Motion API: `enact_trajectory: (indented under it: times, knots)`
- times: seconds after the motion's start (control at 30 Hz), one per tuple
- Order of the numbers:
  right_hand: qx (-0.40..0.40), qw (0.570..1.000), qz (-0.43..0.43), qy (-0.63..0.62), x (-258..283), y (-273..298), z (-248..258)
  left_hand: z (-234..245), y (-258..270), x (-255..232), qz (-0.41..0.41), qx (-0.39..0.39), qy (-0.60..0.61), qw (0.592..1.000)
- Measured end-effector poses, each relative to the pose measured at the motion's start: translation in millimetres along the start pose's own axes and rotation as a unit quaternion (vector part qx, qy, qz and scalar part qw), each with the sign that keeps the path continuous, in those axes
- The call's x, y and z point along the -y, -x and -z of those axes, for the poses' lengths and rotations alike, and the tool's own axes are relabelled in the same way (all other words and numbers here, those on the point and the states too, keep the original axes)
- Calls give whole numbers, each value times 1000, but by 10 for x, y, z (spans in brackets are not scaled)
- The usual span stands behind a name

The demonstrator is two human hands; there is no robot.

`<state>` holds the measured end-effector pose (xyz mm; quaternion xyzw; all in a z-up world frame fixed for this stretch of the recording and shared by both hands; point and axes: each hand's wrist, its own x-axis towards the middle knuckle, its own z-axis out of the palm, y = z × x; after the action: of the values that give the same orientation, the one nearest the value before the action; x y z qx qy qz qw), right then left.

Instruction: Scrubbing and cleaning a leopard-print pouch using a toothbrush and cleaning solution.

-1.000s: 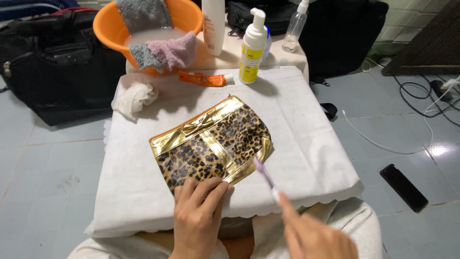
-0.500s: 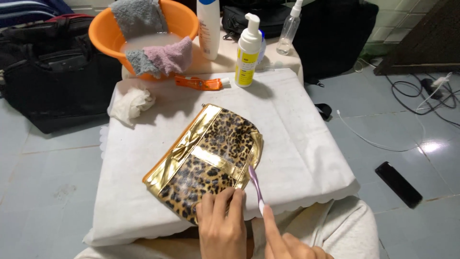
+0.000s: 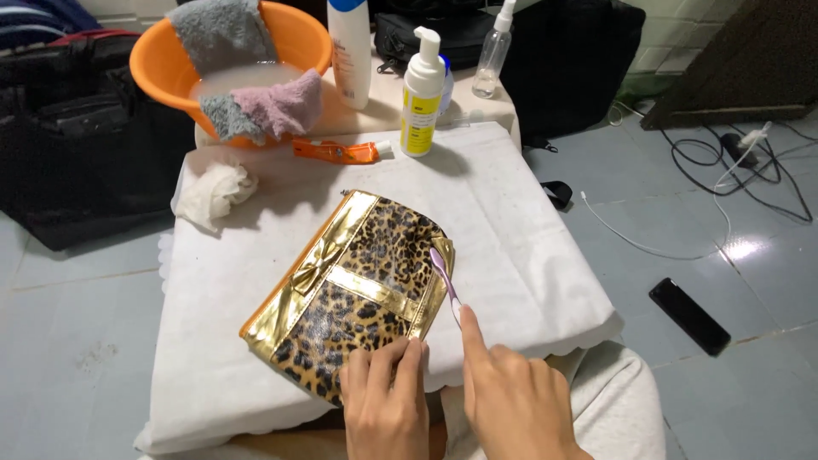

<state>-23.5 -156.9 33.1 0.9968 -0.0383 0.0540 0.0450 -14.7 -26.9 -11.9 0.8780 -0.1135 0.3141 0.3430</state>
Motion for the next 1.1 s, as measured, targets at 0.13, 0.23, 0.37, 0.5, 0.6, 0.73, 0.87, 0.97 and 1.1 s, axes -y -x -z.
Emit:
enact_trajectory:
  times: [0.13,0.23,0.37,0.5,0.6,0.73,0.87,0.97,1.1]
  knots:
    - [-93,995,-10,26,0,578,-567,-75,50,94,3,17,4,1000]
    - [-67,997,3,27,-146,533,-491,-151,106,105,1,12,-30,999]
    - [22,999,9,-43,-97,141,-31,-86,76,68,-7,16,-24,1000]
    - [-222,972,65,48,55,614,-552,-132,89,122,-2,-1,-12,1000]
    - [244,969,-44,-20,-128,652,-1333,-142,102,139,-2,2,-8,1000]
    - [43,985,-9,-168,-140,-68,36,-107,78,94,2,6,-10,1000]
    - [-22,993,-9,-118,-145,-358,146,-121,37,80,0,11,-6,1000]
    - [-49,995,34,-74,-149,-361,119,-143,47,60,9,5,-5,1000]
    - [20,998,59,3,-222,-159,94,-141,45,63,10,3,-12,1000]
